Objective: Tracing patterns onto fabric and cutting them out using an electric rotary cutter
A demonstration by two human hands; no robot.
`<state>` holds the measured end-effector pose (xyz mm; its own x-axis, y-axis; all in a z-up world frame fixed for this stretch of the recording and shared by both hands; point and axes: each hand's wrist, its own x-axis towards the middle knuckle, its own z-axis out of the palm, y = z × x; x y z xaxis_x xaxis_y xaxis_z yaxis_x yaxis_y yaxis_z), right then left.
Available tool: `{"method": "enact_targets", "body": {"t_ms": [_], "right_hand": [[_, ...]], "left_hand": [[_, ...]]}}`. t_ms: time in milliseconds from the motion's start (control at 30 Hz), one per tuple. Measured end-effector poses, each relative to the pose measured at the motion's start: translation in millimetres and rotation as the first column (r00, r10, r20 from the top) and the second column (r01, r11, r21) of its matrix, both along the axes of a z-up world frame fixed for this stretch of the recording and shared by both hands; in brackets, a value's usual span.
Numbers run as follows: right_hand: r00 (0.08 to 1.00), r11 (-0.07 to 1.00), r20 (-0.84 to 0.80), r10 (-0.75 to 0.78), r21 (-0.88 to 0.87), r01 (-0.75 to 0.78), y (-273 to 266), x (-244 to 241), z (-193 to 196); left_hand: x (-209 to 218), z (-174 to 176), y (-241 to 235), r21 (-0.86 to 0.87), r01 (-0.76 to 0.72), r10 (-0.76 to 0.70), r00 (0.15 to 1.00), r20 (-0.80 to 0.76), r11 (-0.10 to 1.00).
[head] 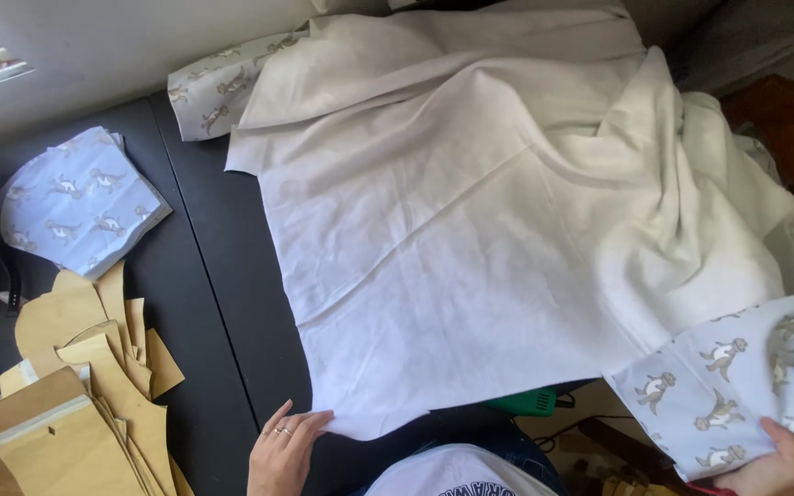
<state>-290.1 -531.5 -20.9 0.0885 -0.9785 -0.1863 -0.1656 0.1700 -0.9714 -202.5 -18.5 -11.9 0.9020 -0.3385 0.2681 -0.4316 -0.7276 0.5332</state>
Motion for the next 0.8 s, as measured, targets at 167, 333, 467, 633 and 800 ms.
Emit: {"method": "enact_targets", "body": {"t_ms": [167,333,467,633,800], "right_hand": [[0.798,0.675,-0.419,0.433,-0.436,-0.595,-48.1,6.6,-24.4],[0.836,0.583,-0.346,0.425,-0.603,-0.545,-41.4,49.3,-18.6],[0.850,0.511,-0.303,0.432,-0.695,-0.507,-39.1,349.7,10.9],[0.718,0.379,-0.306,0.625,-0.685,-0.622,20.0,382.7,11.0],[0.707,0.360,-0.223,0.671,-0.736,-0.573,-7.5,412.7,-20.0]], "left_hand": [[43.8,20.9,5.4,-0.191,-0.104,0.064,0.977,-0.206,0.976],[137.3,32.4,4.8,-0.299,-0.378,0.321,0.920,-0.223,0.876],[197.8,9.9,2.9,-0.320,-0.503,0.376,0.844,-0.381,0.803],[231.2,-19.4,3.8,-0.285,-0.616,0.413,0.739,-0.532,0.734],[247.1,-26.2,1.2,-0.280,-0.656,0.464,0.718,-0.519,0.701]]}}
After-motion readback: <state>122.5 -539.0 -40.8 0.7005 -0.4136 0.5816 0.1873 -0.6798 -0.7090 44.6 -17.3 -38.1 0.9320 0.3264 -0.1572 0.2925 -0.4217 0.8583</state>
